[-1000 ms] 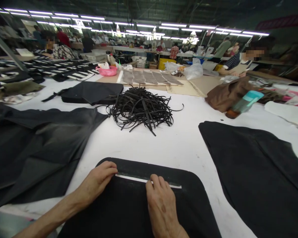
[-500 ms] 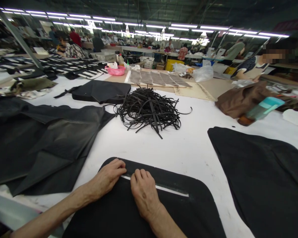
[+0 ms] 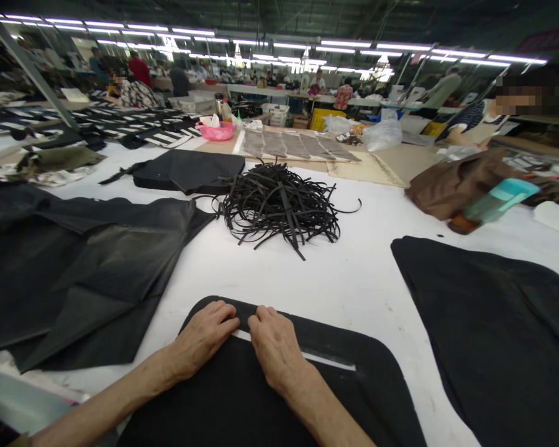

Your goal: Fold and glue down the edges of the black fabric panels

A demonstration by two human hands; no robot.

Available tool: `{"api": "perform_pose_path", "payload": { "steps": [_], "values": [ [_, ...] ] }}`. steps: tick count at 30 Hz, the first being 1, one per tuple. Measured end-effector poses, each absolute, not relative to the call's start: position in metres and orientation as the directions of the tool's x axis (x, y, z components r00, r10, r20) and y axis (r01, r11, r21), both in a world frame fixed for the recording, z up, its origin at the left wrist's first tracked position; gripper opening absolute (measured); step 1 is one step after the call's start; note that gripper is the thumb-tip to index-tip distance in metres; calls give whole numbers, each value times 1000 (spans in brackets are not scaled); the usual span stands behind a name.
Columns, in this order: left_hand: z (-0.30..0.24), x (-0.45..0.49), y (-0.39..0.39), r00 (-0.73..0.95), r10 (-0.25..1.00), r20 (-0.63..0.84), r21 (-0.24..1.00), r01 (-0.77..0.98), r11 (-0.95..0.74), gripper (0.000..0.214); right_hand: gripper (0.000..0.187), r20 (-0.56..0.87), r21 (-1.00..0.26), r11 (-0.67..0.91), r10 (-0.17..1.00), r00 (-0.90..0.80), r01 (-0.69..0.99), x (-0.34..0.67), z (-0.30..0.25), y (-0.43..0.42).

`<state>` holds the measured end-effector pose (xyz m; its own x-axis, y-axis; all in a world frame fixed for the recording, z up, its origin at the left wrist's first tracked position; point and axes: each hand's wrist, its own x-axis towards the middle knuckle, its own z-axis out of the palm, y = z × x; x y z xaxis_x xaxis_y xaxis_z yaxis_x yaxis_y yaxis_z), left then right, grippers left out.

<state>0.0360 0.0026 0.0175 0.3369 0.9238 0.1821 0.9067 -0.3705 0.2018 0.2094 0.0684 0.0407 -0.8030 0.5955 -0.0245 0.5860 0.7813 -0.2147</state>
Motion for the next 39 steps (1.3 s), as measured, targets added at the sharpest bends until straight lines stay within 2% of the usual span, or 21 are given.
{"api": "perform_pose_path", "payload": {
  "steps": [5,7,9,11,13,16,24,33,39],
  "values": [
    [14,36,3,322,921,221,218,904,-368,18,16,22,-358,716,648,-761,599,215,40,69],
    [14,36,3,310,924,223,240,901,-360,19,12,65,-367,715,658,-751,595,216,38,67],
    [14,35,4,300,926,228,263,897,-356,19,2,108,-305,753,636,-764,584,217,36,64],
    [13,34,5,298,926,230,279,892,-356,18,8,142,-206,796,600,-787,570,219,32,61],
    [13,34,7,304,924,231,285,887,-363,18,5,163,-120,809,587,-793,575,224,28,60],
    [13,33,8,305,920,246,287,884,-370,16,9,162,-68,786,617,-770,615,240,22,60],
    [12,30,11,316,905,285,347,846,-405,18,15,129,-230,641,766,-630,732,292,23,60],
    [11,28,14,295,928,226,441,819,-367,17,15,106,-309,571,815,-569,760,315,27,66],
    [18,30,16,273,943,193,456,825,-332,16,13,47,-418,469,866,-497,778,320,33,67]
  ]
}}
